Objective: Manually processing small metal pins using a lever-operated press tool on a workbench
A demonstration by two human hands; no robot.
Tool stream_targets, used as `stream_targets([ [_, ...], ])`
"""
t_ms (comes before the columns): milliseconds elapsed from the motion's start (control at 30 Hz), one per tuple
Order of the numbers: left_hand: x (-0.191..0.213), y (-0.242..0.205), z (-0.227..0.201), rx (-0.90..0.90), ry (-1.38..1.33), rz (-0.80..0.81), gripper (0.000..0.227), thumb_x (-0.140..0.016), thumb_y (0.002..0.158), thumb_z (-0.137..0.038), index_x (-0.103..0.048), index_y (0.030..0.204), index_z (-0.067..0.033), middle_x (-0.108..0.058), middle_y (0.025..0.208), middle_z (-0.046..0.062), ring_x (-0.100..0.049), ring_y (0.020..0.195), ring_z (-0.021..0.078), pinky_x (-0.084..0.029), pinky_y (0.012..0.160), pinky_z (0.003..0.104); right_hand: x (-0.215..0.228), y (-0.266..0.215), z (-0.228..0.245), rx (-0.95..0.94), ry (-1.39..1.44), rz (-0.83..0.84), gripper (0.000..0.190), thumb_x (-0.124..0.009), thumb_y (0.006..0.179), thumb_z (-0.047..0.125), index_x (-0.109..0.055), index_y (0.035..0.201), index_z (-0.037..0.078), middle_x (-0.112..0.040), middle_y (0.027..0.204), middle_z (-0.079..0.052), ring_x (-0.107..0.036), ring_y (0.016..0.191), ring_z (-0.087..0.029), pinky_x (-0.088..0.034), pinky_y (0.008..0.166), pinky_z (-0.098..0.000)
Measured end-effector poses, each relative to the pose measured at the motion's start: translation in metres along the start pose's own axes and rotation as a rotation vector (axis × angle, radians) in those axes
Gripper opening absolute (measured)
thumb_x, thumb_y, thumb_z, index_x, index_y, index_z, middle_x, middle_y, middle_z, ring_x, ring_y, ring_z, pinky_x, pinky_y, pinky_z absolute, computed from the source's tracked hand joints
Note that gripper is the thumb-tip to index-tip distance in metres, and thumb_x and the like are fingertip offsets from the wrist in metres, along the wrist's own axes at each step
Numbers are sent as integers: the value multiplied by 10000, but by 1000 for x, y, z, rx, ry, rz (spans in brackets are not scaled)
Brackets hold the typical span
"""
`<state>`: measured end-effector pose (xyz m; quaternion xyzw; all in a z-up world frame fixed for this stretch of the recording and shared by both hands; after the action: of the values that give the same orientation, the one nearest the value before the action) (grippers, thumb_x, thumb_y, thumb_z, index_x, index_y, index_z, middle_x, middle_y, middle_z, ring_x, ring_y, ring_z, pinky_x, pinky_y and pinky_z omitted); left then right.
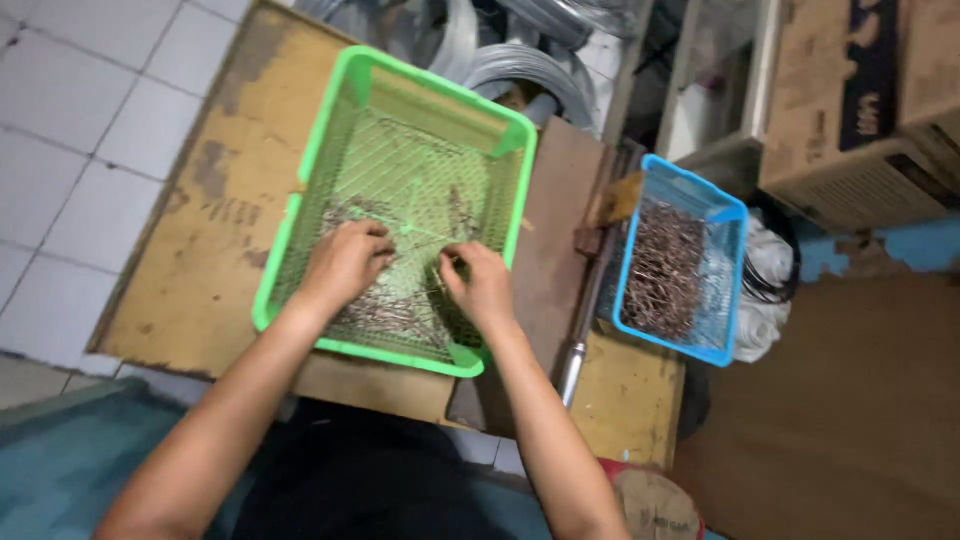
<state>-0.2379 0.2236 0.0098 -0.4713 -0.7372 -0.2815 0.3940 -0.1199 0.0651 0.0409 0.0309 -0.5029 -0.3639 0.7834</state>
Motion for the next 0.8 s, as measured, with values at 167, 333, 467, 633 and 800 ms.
stream_targets([
  [167,-29,-7,38,75,78,47,280,-786,813,-306,-792,1086,-245,-716,1230,-20,-675,1163,271,-532,973,462,-45,15,24,-64,-289,256,255,-694,878,172,-736,1129,181,-687,1115,-62,-683,1026,-289,-556,813,-387],
  [333,-34,-7,45,96,-1,12,199,-747,856,-330,-794,1027,-238,-729,1183,-16,-695,1129,270,-534,926,452,-67,6,0,-44,-482,291,240,-589,902,100,-771,1013,208,-661,1104,-54,-629,1039,-304,-522,760,-386],
  [467,-30,-8,43,119,-21,15,182,-734,857,-308,-798,1012,-237,-739,1148,-17,-702,1116,259,-513,935,446,-66,9,7,2,-446,294,154,-580,933,117,-718,944,185,-635,1065,-52,-603,1054,-303,-504,783,-390],
  [633,-8,-7,22,120,-101,-70,225,-739,882,-304,-798,1082,-218,-730,1194,20,-705,1108,283,-525,934,448,-80,-6,-9,-43,-424,340,154,-678,920,232,-633,1034,139,-622,1118,-92,-615,1113,-317,-508,863,-424],
  [800,37,1,-4,82,-614,-242,287,-784,873,-164,-772,1150,-92,-740,1183,159,-711,1051,403,-550,915,513,-23,16,15,-416,452,223,95,-634,1007,123,-683,1082,90,-750,955,-145,-722,935,-313,-549,808,-400],
])
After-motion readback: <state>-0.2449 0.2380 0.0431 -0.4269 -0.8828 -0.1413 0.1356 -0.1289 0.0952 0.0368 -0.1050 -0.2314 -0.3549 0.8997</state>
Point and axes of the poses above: each hand's wrist, its own y-axis towards the middle knuckle, its own x-axis out of the back of the hand, z = x × y, the point moved 10 cm from there along y, towards the middle knuckle
